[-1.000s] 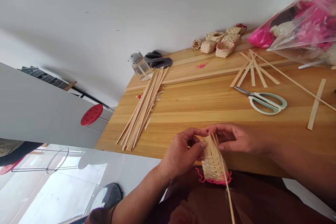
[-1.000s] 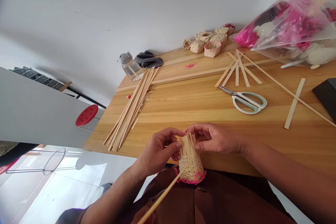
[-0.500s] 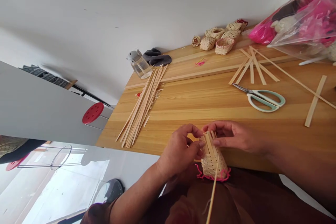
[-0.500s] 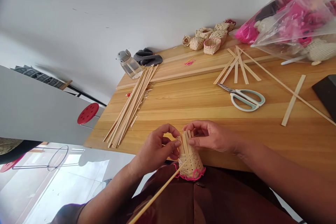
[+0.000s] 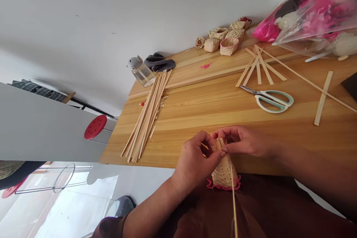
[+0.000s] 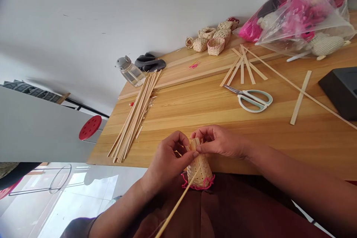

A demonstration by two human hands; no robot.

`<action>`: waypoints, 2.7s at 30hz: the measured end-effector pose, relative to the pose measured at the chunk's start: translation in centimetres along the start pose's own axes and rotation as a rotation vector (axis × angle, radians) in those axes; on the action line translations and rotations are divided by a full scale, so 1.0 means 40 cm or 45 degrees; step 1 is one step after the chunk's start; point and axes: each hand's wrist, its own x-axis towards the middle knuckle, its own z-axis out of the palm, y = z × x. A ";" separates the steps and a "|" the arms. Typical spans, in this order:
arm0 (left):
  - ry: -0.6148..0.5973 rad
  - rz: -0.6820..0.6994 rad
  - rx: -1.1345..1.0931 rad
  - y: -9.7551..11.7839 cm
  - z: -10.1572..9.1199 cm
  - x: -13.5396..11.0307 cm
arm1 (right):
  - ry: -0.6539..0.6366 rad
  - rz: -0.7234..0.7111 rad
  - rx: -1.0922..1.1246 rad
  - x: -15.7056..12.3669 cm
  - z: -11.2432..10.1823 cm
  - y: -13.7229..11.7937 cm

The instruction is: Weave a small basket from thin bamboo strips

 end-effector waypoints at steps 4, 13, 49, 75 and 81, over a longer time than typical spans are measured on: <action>-0.035 0.015 -0.029 -0.004 0.006 0.002 | -0.060 -0.015 -0.029 -0.007 0.001 -0.009; -0.128 0.009 -0.128 -0.020 -0.015 0.001 | -0.106 -0.091 -0.012 0.004 -0.005 -0.003; -0.320 -0.057 -0.347 -0.002 -0.057 0.019 | 0.220 -0.465 -0.959 -0.094 0.069 -0.024; -0.218 -0.123 -0.560 -0.003 -0.040 0.024 | 0.459 -0.161 -0.420 -0.061 0.104 -0.027; -0.144 -0.270 -0.671 -0.009 -0.040 0.026 | 0.400 -0.105 -0.355 -0.075 0.117 -0.023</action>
